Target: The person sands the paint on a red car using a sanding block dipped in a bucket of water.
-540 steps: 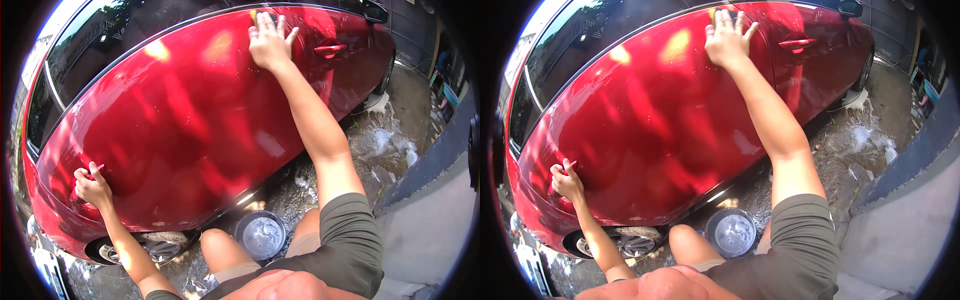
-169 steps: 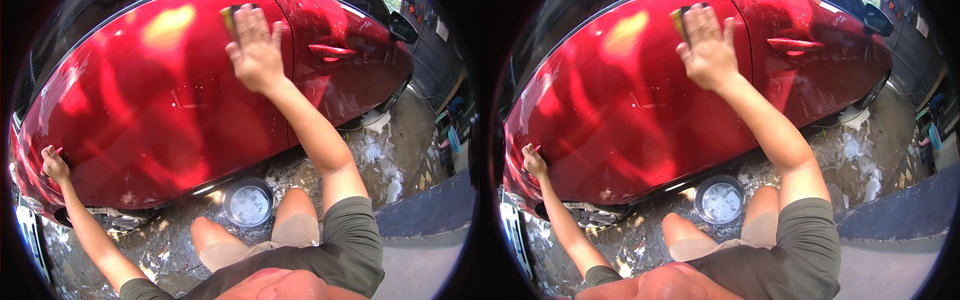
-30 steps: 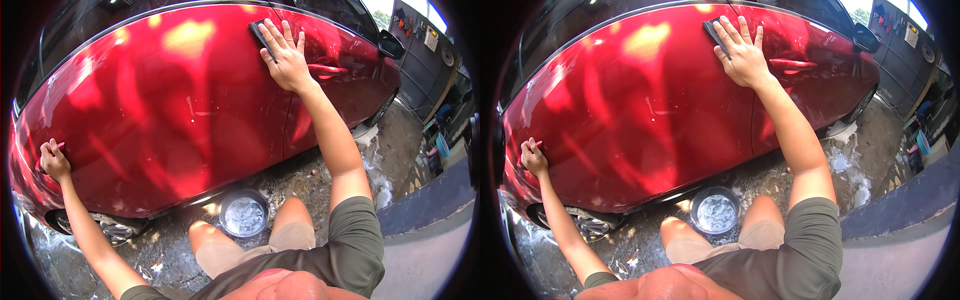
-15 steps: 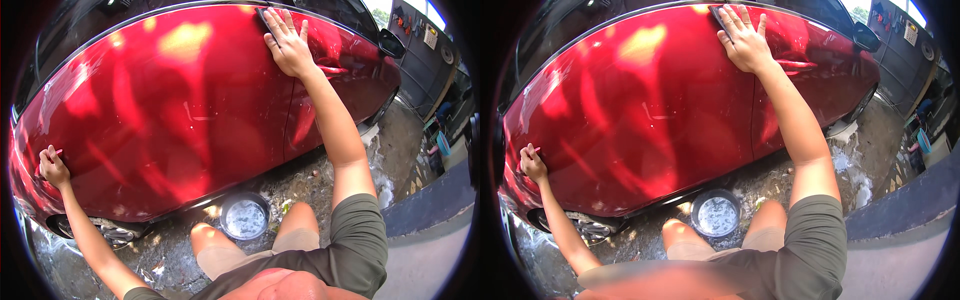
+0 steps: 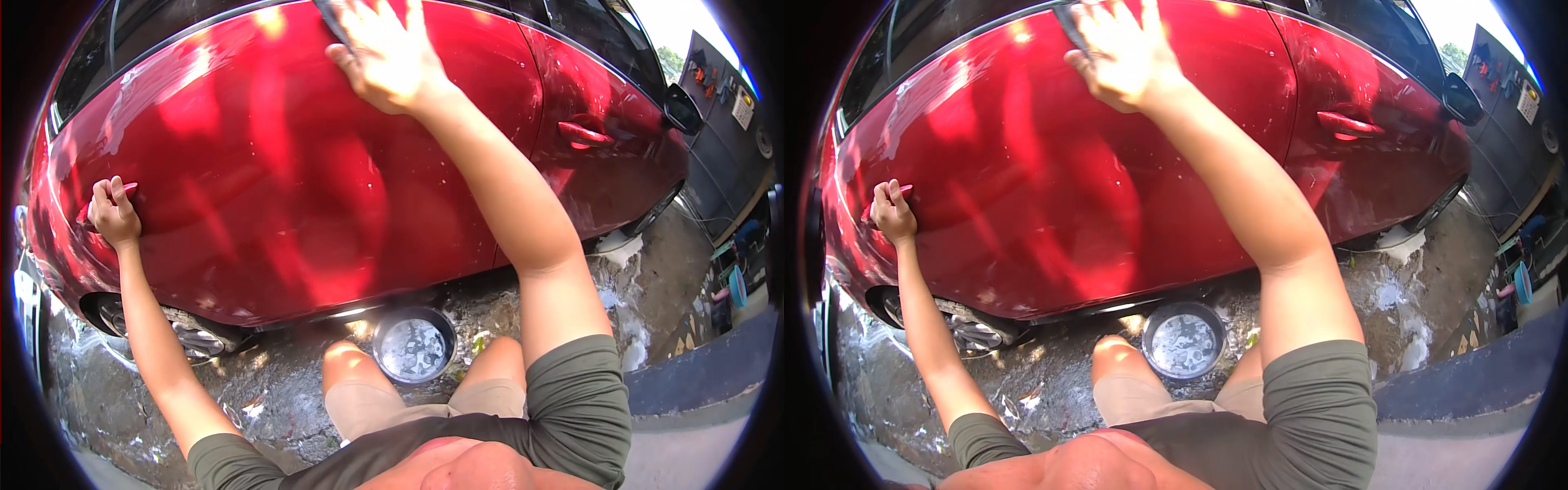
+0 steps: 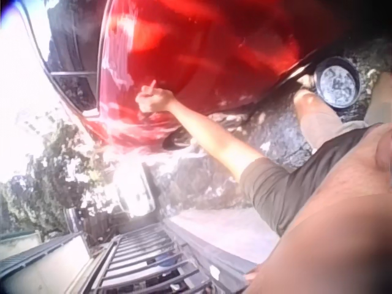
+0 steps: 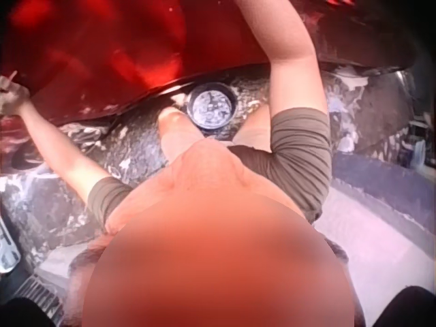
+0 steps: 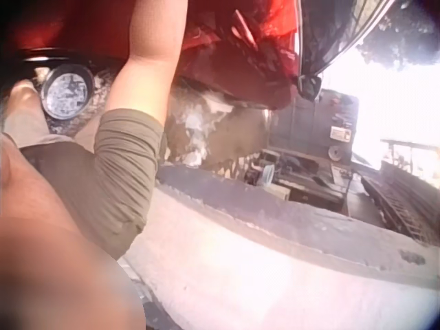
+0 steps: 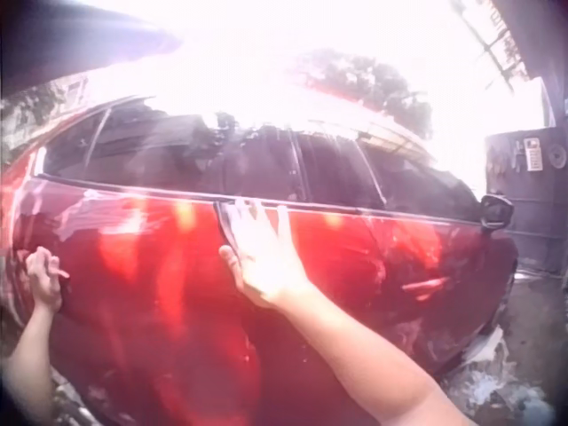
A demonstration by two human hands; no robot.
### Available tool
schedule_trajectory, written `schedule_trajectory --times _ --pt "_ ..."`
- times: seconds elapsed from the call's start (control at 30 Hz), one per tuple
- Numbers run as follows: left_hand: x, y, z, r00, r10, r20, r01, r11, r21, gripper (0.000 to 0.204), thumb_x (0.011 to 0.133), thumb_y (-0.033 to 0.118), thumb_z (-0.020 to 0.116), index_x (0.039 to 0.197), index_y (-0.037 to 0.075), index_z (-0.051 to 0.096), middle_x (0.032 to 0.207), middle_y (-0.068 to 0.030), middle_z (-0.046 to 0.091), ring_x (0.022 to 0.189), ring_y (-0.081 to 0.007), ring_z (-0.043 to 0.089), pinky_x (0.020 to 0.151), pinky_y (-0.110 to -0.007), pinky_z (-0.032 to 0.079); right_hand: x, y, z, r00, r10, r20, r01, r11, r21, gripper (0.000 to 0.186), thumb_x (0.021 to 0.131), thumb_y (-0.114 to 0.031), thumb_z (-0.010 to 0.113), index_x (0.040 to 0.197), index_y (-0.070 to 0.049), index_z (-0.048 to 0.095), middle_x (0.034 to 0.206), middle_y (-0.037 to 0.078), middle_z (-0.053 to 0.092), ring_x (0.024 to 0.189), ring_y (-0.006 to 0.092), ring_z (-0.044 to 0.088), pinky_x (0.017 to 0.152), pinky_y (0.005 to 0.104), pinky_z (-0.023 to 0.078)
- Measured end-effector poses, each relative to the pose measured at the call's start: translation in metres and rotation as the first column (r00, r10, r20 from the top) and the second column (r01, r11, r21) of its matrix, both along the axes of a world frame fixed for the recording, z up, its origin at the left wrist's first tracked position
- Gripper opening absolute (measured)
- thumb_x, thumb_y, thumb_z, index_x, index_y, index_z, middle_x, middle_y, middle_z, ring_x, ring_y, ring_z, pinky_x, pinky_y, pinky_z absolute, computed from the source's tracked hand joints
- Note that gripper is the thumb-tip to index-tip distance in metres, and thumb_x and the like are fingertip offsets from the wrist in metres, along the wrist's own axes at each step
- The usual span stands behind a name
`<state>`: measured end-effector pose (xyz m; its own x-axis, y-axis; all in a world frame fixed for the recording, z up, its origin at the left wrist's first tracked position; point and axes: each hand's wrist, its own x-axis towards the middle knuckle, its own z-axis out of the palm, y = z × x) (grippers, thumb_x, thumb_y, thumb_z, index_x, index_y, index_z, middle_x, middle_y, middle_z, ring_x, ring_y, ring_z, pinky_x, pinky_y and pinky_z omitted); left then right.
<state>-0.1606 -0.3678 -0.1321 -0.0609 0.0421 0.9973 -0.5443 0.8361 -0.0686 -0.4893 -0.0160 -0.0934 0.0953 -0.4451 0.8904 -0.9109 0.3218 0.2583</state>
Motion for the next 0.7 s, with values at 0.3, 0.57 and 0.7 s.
schedule_trajectory --times 0.3,0.57,0.7 --pt "-0.013 0.0 -0.003 0.999 0.049 -0.01 -0.048 0.998 0.032 0.046 0.097 0.049 0.052 0.078 0.008 0.052 0.069 -0.0086 0.057 0.069 -0.0316 0.056 0.07 -0.043 0.04 -0.013 -0.005 -0.007 0.863 -0.505 0.01 0.502 0.859 0.101 0.061 0.101 -0.039 0.038 0.144 0.004 0.038 0.152 0.023 0.035 0.144 0.0361 0.03 0.118 0.0529 0.017" --pt "0.003 0.002 -0.004 0.998 0.005 0.064 -0.002 0.999 -0.045 0.042 0.097 0.046 0.053 0.08 0.008 0.052 0.069 -0.0086 0.054 0.069 -0.0318 0.054 0.071 -0.043 0.04 -0.007 -0.039 -0.015 0.988 -0.141 0.056 0.143 0.989 -0.037 0.06 0.101 -0.042 0.036 0.147 -0.004 0.034 0.153 0.021 0.036 0.145 0.0313 0.029 0.119 0.0555 0.012" --pt "-0.021 0.012 0.002 0.998 0.058 -0.015 -0.058 0.998 -0.007 0.05 0.093 0.054 0.057 0.074 0.008 0.05 0.065 -0.0069 0.053 0.065 -0.0293 0.053 0.073 -0.041 0.04 -0.106 0.069 -0.042 0.9 -0.368 0.232 0.414 0.89 -0.194 0.064 0.104 -0.044 0.027 0.151 0.0 0.027 0.159 0.018 0.027 0.149 0.033 0.02 0.118 0.0584 0.008"
